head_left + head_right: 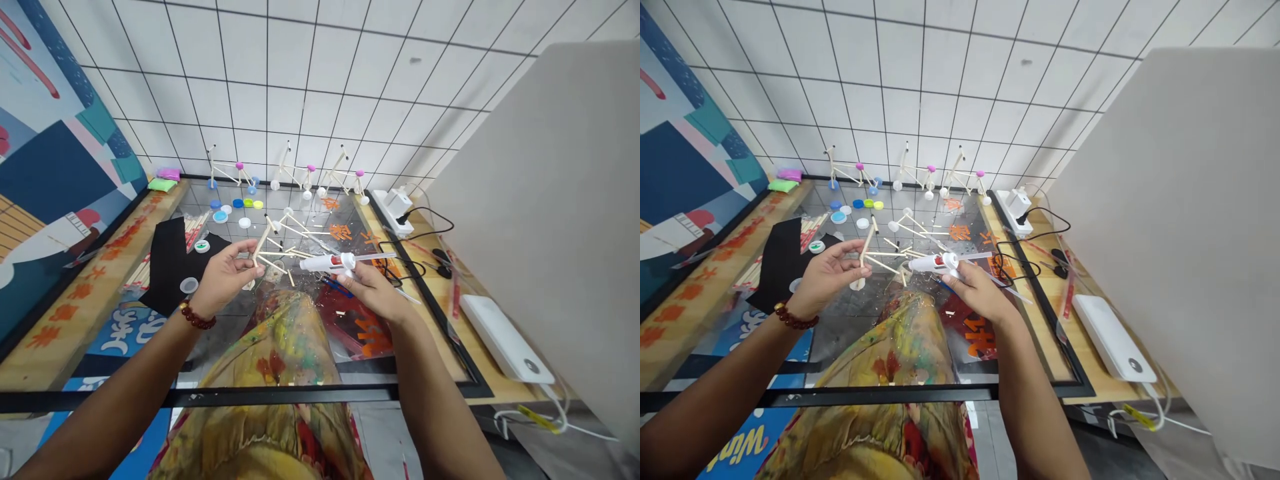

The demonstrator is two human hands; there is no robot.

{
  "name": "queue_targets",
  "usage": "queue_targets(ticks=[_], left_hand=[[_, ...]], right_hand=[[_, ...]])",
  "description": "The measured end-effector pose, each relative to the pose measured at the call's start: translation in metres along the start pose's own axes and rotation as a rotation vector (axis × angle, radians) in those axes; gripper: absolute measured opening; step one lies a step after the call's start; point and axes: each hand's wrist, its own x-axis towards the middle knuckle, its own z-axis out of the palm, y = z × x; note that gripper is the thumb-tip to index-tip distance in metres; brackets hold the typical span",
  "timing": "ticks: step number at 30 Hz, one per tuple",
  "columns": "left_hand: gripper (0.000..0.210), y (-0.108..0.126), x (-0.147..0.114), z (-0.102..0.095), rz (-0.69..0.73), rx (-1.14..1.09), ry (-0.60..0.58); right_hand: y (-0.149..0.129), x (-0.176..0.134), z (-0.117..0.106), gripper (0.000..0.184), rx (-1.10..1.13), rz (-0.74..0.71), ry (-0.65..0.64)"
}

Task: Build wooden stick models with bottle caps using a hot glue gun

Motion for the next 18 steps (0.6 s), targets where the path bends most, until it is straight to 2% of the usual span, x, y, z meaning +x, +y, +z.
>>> queue_targets(ticks=[18], left_hand=[[0.066,-0.0017,-0.0029,0.0037,0.012,0.016,-0.004]], right_hand=[[0.0041,0.0042,0.0093,0.038,-0.346,-0.046,0.001]])
